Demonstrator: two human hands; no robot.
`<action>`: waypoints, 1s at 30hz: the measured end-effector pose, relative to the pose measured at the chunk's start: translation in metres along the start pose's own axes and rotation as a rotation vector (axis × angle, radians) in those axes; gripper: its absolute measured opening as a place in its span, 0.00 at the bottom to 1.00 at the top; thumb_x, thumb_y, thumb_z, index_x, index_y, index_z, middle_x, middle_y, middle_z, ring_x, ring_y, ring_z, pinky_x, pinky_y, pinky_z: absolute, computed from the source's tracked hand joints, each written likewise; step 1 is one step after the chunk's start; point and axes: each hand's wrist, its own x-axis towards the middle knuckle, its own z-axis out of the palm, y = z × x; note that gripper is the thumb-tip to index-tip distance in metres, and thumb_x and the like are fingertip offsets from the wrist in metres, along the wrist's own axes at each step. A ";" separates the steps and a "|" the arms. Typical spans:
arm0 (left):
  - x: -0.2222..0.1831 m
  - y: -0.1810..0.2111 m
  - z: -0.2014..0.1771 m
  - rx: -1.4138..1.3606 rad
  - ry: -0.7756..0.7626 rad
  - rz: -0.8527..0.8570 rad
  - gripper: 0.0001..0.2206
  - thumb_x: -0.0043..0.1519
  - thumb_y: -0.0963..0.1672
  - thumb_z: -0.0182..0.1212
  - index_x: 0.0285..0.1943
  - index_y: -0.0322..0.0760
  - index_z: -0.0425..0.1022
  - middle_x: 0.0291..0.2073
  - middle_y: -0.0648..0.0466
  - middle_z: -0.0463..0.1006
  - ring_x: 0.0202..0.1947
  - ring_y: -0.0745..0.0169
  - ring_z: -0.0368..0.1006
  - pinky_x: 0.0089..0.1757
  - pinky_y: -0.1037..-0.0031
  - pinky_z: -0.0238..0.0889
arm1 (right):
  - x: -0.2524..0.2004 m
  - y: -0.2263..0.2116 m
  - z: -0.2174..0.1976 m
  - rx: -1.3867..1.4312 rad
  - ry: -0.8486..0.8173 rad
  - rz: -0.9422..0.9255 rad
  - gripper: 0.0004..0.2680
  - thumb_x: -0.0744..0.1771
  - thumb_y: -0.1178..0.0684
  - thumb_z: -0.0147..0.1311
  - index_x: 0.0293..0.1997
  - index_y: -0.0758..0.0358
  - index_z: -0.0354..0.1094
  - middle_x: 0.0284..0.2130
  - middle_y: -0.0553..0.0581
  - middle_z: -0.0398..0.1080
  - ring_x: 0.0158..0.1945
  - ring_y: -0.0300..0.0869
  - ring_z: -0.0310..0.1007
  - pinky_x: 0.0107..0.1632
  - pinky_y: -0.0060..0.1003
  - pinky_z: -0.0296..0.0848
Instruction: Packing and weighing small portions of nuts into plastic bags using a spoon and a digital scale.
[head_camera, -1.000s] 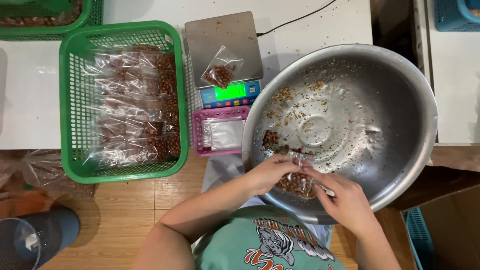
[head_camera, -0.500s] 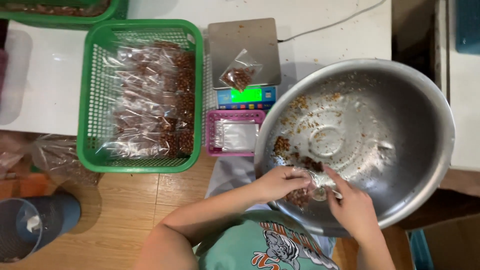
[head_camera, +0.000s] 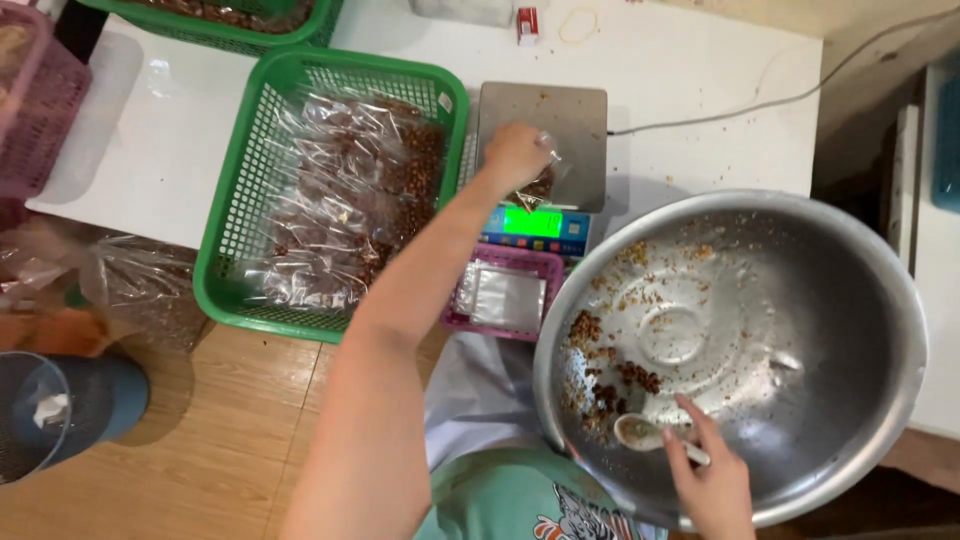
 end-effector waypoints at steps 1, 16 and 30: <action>0.000 -0.001 -0.005 -0.004 0.010 0.001 0.15 0.60 0.47 0.48 0.31 0.41 0.83 0.34 0.43 0.82 0.41 0.40 0.78 0.42 0.52 0.70 | 0.002 0.005 0.003 -0.003 0.004 -0.009 0.20 0.66 0.44 0.54 0.68 0.40 0.66 0.25 0.51 0.72 0.14 0.39 0.62 0.27 0.34 0.64; -0.167 -0.092 -0.150 0.027 0.829 0.298 0.08 0.58 0.34 0.57 0.36 0.40 0.70 0.36 0.55 0.81 0.35 0.55 0.76 0.35 0.66 0.65 | 0.008 -0.002 0.013 0.059 0.148 -0.147 0.17 0.69 0.49 0.57 0.67 0.52 0.71 0.20 0.46 0.62 0.20 0.31 0.50 0.33 0.27 0.57; -0.244 -0.199 -0.049 0.007 0.073 -0.122 0.07 0.51 0.36 0.53 0.29 0.41 0.70 0.39 0.47 0.72 0.34 0.39 0.73 0.34 0.55 0.62 | 0.046 0.025 0.028 -0.011 0.006 -0.387 0.10 0.68 0.53 0.55 0.53 0.58 0.77 0.41 0.60 0.77 0.20 0.35 0.62 0.20 0.28 0.61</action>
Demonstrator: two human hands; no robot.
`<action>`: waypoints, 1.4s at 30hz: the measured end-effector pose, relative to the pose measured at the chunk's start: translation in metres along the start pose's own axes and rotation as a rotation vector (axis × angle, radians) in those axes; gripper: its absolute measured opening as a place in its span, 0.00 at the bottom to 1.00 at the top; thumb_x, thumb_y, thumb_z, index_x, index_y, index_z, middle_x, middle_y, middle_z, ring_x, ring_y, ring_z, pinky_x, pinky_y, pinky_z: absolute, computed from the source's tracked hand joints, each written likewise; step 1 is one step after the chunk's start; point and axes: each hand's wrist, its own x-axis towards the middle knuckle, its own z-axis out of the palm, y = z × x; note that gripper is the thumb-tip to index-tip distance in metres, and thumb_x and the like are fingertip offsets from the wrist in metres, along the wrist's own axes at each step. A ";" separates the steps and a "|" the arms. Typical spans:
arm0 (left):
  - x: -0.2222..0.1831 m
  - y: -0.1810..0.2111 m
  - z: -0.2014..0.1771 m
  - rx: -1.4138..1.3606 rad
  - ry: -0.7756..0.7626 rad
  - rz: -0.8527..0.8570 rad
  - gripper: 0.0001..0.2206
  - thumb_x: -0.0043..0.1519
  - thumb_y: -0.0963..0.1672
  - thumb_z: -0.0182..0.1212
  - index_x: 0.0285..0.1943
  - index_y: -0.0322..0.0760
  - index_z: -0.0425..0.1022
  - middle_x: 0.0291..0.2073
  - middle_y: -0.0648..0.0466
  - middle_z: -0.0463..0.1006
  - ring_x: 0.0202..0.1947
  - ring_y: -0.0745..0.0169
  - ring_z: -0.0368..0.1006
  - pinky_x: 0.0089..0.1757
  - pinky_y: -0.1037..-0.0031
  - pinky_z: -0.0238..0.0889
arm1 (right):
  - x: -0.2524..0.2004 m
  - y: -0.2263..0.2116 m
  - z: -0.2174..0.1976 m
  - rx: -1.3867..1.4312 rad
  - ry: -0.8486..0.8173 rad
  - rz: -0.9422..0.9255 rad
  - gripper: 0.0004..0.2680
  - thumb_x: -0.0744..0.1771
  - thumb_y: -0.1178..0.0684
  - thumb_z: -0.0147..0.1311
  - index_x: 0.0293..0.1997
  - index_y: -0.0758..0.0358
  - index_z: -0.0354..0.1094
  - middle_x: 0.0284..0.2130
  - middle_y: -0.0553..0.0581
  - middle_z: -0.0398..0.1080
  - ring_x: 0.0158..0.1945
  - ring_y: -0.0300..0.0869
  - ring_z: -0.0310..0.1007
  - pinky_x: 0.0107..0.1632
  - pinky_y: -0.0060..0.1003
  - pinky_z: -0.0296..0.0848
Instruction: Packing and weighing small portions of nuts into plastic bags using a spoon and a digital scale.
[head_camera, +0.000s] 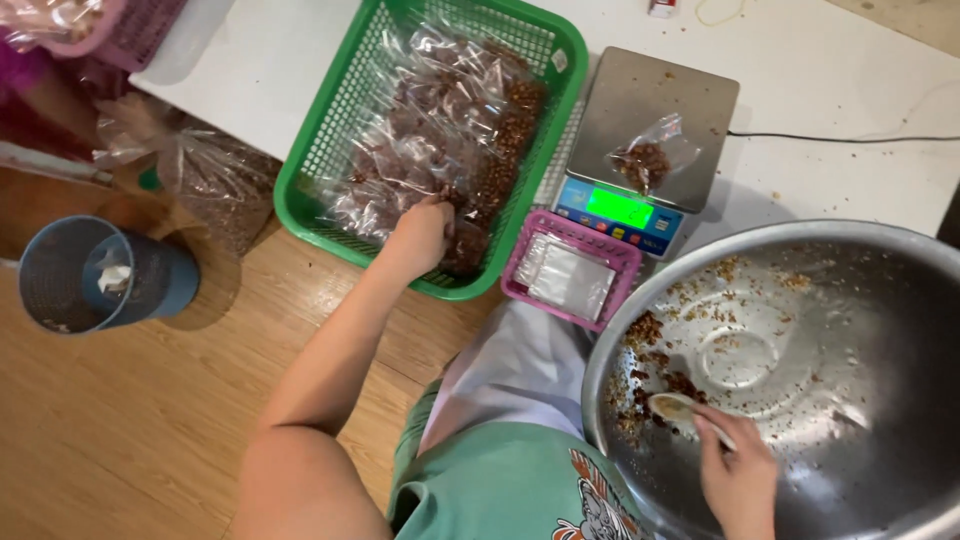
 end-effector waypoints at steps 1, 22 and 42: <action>-0.003 -0.001 -0.004 0.001 -0.007 0.009 0.07 0.51 0.36 0.53 0.29 0.41 0.70 0.39 0.47 0.72 0.34 0.39 0.73 0.34 0.55 0.62 | 0.006 0.005 0.004 0.000 0.007 0.009 0.10 0.68 0.53 0.55 0.53 0.58 0.77 0.41 0.60 0.77 0.20 0.35 0.62 0.20 0.28 0.61; 0.031 0.132 0.122 0.506 0.127 0.358 0.26 0.44 0.46 0.78 0.53 0.46 0.76 0.44 0.52 0.73 0.48 0.47 0.71 0.46 0.58 0.68 | 0.022 0.012 0.015 0.209 0.518 -0.034 0.08 0.73 0.57 0.50 0.53 0.59 0.77 0.32 0.58 0.71 0.39 0.50 0.74 0.49 0.47 0.72; -0.033 0.269 0.098 -0.617 0.022 0.511 0.10 0.70 0.42 0.47 0.34 0.38 0.67 0.34 0.52 0.69 0.41 0.54 0.65 0.46 0.65 0.57 | -0.116 0.049 0.108 0.128 0.678 0.135 0.13 0.73 0.47 0.41 0.59 0.61 0.69 0.40 0.55 0.65 0.40 0.40 0.67 0.34 0.30 0.71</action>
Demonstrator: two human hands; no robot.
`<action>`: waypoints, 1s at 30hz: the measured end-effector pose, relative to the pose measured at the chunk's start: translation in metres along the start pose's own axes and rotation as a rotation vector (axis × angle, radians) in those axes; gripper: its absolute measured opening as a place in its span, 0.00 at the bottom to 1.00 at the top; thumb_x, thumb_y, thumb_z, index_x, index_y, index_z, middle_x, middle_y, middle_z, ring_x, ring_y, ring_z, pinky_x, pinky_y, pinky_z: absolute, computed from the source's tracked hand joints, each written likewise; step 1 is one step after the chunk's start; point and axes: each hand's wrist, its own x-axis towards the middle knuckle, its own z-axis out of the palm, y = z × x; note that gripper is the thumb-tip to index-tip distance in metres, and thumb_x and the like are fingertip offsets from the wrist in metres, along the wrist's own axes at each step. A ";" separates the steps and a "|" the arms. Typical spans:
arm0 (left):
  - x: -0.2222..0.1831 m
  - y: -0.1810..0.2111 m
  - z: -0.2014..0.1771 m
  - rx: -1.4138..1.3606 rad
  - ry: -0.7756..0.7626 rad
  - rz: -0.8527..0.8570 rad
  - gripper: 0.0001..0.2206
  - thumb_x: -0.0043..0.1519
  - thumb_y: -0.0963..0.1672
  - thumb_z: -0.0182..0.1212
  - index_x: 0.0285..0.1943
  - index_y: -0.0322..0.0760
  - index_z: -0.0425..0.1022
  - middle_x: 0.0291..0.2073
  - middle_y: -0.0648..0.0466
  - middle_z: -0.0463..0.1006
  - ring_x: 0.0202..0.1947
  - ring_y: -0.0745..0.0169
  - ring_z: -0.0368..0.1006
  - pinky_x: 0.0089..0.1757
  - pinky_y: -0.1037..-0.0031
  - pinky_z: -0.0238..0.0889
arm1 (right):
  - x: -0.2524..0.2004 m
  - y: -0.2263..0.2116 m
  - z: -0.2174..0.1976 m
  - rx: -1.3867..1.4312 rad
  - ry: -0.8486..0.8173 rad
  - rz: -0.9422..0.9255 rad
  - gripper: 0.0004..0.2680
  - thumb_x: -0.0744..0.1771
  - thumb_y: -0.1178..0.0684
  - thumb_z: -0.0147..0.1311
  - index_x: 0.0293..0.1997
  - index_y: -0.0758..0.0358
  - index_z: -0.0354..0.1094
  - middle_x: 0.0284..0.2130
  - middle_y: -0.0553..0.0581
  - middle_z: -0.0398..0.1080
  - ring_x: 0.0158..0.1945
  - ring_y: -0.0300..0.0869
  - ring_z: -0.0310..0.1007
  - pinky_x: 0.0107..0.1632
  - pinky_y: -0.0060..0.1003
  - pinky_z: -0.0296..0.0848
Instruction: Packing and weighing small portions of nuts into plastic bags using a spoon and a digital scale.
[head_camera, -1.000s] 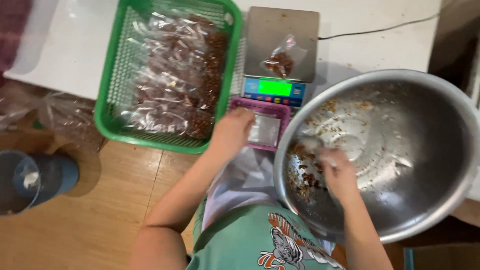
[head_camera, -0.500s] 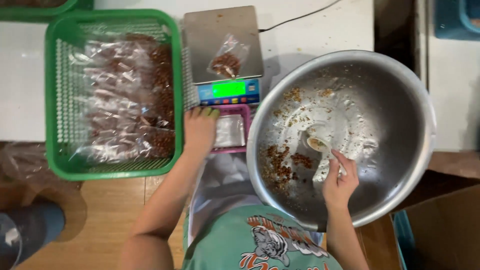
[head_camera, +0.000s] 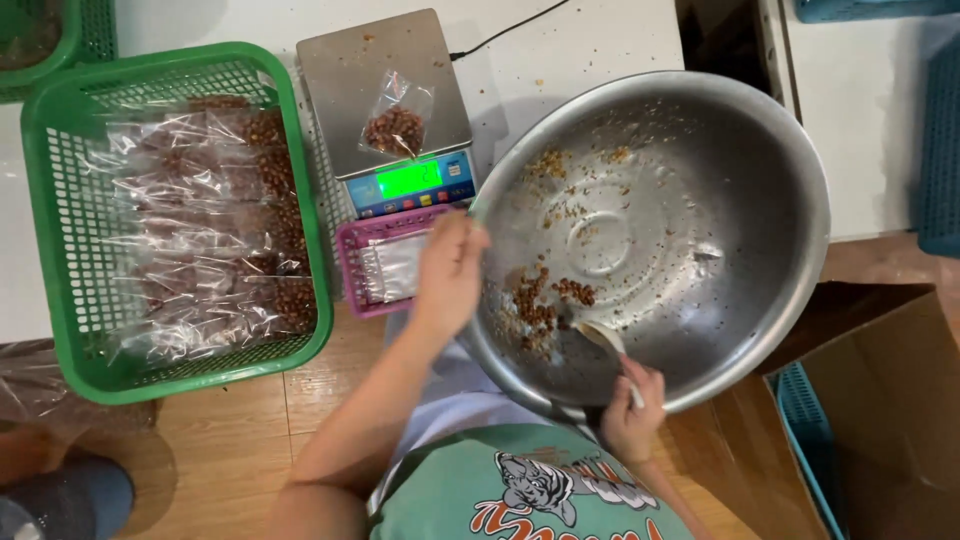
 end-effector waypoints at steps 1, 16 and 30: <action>-0.001 -0.003 0.006 0.000 -0.004 0.003 0.10 0.70 0.42 0.47 0.34 0.38 0.67 0.34 0.52 0.69 0.41 0.54 0.65 0.46 0.65 0.57 | 0.002 -0.010 0.004 0.000 0.005 0.002 0.13 0.73 0.47 0.41 0.59 0.61 0.69 0.40 0.55 0.65 0.40 0.40 0.67 0.34 0.30 0.71; -0.021 -0.013 -0.010 0.289 0.207 0.362 0.08 0.68 0.36 0.44 0.37 0.27 0.68 0.34 0.41 0.67 0.38 0.40 0.66 0.42 0.59 0.62 | 0.045 -0.038 0.021 0.156 -0.134 -0.011 0.13 0.73 0.49 0.39 0.56 0.62 0.71 0.50 0.58 0.75 0.50 0.53 0.72 0.54 0.45 0.67; -0.016 -0.004 -0.021 0.363 0.213 0.338 0.03 0.67 0.41 0.57 0.40 0.39 0.74 0.41 0.54 0.70 0.27 0.51 0.76 0.34 0.68 0.75 | 0.164 -0.087 0.036 0.249 -0.483 -0.608 0.09 0.71 0.50 0.49 0.37 0.56 0.75 0.30 0.59 0.74 0.33 0.54 0.72 0.39 0.47 0.72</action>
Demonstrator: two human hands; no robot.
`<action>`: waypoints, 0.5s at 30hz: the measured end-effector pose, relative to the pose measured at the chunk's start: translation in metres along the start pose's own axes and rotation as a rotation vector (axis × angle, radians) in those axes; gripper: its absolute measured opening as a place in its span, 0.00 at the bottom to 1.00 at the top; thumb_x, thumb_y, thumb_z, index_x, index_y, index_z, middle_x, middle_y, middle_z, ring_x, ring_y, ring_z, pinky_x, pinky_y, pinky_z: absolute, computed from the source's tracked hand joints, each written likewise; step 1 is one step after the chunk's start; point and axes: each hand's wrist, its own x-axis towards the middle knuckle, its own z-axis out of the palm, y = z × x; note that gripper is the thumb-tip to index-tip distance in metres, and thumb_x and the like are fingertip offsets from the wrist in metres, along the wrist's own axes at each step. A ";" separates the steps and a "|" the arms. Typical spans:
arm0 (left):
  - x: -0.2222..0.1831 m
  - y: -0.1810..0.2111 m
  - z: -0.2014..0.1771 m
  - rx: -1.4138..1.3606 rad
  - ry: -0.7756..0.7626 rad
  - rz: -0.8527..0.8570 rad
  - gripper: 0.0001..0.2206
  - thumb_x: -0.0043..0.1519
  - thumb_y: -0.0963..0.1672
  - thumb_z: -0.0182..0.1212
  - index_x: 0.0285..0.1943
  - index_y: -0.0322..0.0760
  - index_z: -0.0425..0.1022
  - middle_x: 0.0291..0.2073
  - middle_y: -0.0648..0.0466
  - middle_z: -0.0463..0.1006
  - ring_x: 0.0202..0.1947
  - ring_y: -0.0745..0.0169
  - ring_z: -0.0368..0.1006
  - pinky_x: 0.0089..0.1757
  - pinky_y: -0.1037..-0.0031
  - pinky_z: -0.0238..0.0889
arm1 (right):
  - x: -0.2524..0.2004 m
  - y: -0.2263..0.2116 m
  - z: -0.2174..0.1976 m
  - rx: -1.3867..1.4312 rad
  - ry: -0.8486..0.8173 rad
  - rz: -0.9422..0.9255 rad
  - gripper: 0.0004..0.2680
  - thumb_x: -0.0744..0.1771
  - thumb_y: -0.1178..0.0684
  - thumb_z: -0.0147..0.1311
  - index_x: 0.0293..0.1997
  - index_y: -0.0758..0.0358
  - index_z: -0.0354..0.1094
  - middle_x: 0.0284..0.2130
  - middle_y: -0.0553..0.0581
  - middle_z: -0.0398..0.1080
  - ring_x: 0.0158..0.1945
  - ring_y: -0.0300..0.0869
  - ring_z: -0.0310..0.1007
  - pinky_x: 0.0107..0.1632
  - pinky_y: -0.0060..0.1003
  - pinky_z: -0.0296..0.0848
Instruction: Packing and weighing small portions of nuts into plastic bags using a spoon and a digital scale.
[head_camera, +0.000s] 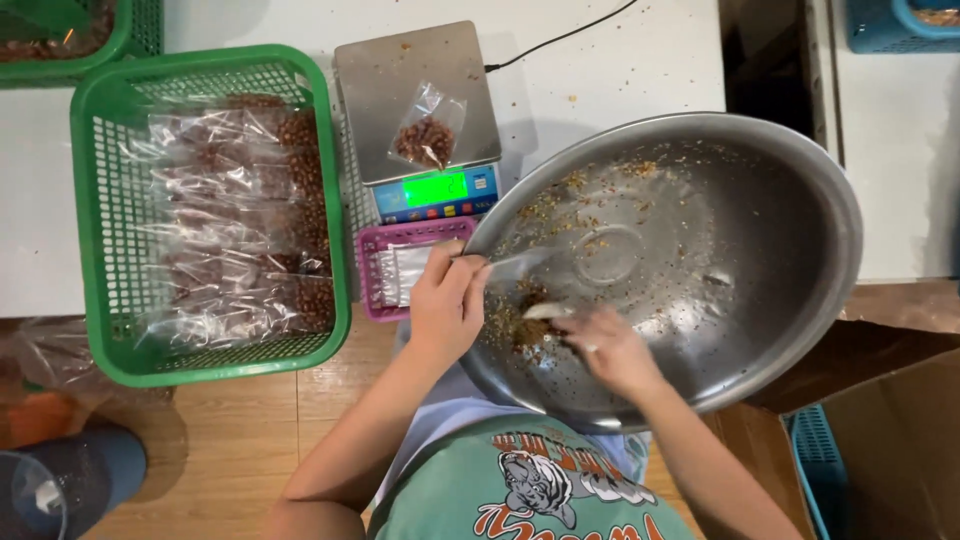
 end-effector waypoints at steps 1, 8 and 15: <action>0.011 0.008 -0.006 0.004 0.000 -0.006 0.03 0.67 0.41 0.57 0.40 0.39 0.74 0.41 0.54 0.70 0.27 0.51 0.76 0.34 0.68 0.75 | -0.006 0.017 0.001 0.006 -0.005 0.000 0.09 0.71 0.50 0.49 0.37 0.56 0.75 0.30 0.59 0.74 0.33 0.54 0.72 0.39 0.47 0.72; 0.015 0.013 -0.025 -0.057 0.048 0.003 0.04 0.66 0.40 0.61 0.45 0.39 0.80 0.45 0.50 0.73 0.45 0.49 0.73 0.47 0.63 0.68 | -0.009 0.016 -0.006 -0.075 -0.029 0.174 0.03 0.67 0.58 0.56 0.37 0.60 0.76 0.35 0.60 0.78 0.37 0.57 0.77 0.44 0.50 0.75; 0.013 0.017 -0.066 -0.168 -0.051 -0.226 0.05 0.67 0.39 0.58 0.42 0.35 0.80 0.27 0.49 0.75 0.27 0.46 0.74 0.38 0.64 0.71 | -0.059 0.060 -0.052 -0.603 -0.356 0.865 0.13 0.71 0.49 0.48 0.28 0.61 0.72 0.16 0.56 0.71 0.23 0.49 0.77 0.31 0.41 0.74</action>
